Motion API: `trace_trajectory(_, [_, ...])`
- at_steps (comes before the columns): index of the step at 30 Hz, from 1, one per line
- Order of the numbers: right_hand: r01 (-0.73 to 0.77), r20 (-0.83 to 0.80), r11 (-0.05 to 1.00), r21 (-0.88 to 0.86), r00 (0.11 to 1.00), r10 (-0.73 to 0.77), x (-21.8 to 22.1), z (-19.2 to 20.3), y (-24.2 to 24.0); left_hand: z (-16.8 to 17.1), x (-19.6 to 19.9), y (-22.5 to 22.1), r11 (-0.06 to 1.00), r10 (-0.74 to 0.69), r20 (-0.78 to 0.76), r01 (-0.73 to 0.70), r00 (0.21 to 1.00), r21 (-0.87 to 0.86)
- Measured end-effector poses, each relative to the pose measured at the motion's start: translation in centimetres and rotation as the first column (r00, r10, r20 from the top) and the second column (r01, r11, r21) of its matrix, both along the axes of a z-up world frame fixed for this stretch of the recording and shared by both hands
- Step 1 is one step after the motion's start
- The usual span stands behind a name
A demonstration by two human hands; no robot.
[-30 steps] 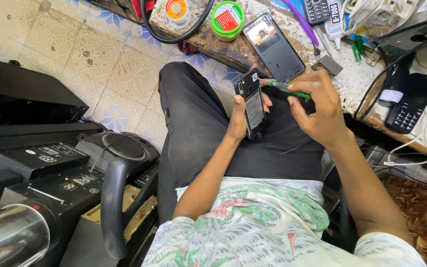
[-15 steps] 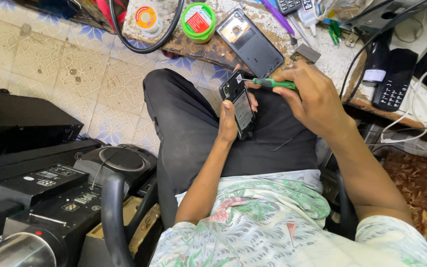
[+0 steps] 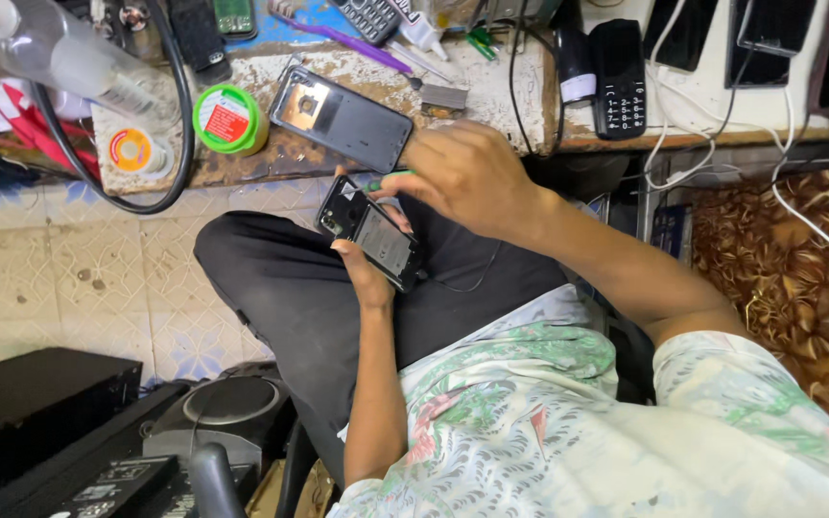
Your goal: The person uses a screwdriver to remove screws from a disassembled smartphone, then picks up a second phone to compare parts. They remove the back cover of the second phone, swap the back cover onto the first phone, and reassemble it. Finally, they apply a small adhesive strip to the phone's edge.
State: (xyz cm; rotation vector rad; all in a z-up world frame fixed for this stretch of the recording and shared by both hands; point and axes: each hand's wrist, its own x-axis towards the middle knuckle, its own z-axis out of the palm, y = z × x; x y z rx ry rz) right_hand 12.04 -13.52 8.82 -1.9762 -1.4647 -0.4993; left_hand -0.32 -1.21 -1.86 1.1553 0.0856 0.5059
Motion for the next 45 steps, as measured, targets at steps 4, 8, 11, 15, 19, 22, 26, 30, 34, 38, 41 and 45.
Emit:
trace_trajectory(4, [-0.186,-0.206,0.981,-0.054,0.964,0.171,-0.3,1.1,-0.1,1.7,-0.2,-0.6,1.000,-0.001,-0.018,0.001,1.000,0.003])
trace_trajectory(8, [-0.071,-0.096,0.996,-0.047,0.993,0.066,0.3,-0.8,-0.3,4.0,0.1,-1.0,0.999,0.048,-0.036,-0.048,0.998,0.009])
trace_trajectory(11, [-0.088,-0.151,0.994,-0.067,0.986,0.077,-0.1,0.5,-0.7,5.0,0.1,-1.3,0.998,0.059,-0.051,-0.057,0.997,0.024])
trace_trajectory(15, [-0.169,-0.216,0.984,-0.054,0.964,0.154,0.0,0.7,-0.6,-3.5,-0.2,-0.6,0.995,0.103,-0.040,-0.103,0.994,0.007])
trace_trajectory(19, [-0.010,-0.056,0.996,-0.089,0.998,0.005,0.3,-0.3,-0.7,-1.9,-0.1,-0.8,0.991,0.134,-0.059,-0.135,0.989,-0.016])
trace_trajectory(22, [-0.061,-0.110,0.987,-0.145,0.993,0.046,0.4,-1.1,-1.2,0.4,-0.2,-0.7,0.989,0.146,-0.091,-0.147,0.985,0.002])
trace_trajectory(26, [-0.055,-0.083,0.985,-0.164,0.996,0.042,0.6,-1.0,-1.2,4.5,-0.3,-0.7,0.991,0.132,-0.045,-0.131,0.990,0.005])
trace_trajectory(30, [0.004,-0.058,0.985,-0.171,0.998,-0.015,0.7,-1.4,-1.7,-1.5,0.1,-1.2,0.992,0.125,-0.045,-0.125,0.991,-0.003])
trace_trajectory(34, [-0.078,-0.070,0.983,-0.167,0.995,0.067,0.4,-0.4,-1.0,2.7,-0.4,-0.7,0.992,0.126,-0.048,-0.127,0.991,-0.003])
trace_trajectory(38, [-0.009,-0.024,0.984,-0.179,1.000,0.005,0.6,-0.8,-1.3,-1.2,-0.1,-1.2,0.994,0.105,-0.077,-0.106,0.992,-0.013])
trace_trajectory(41, [-0.011,-0.023,0.983,-0.182,1.000,0.007,0.3,-0.5,-1.1,-0.7,-0.3,-1.1,0.994,0.105,-0.081,-0.106,0.991,-0.016])
trace_trajectory(45, [-0.047,-0.027,0.985,-0.164,0.999,0.043,0.1,0.3,-1.0,-1.1,-0.2,-1.4,0.995,0.099,-0.089,-0.101,0.991,-0.016])
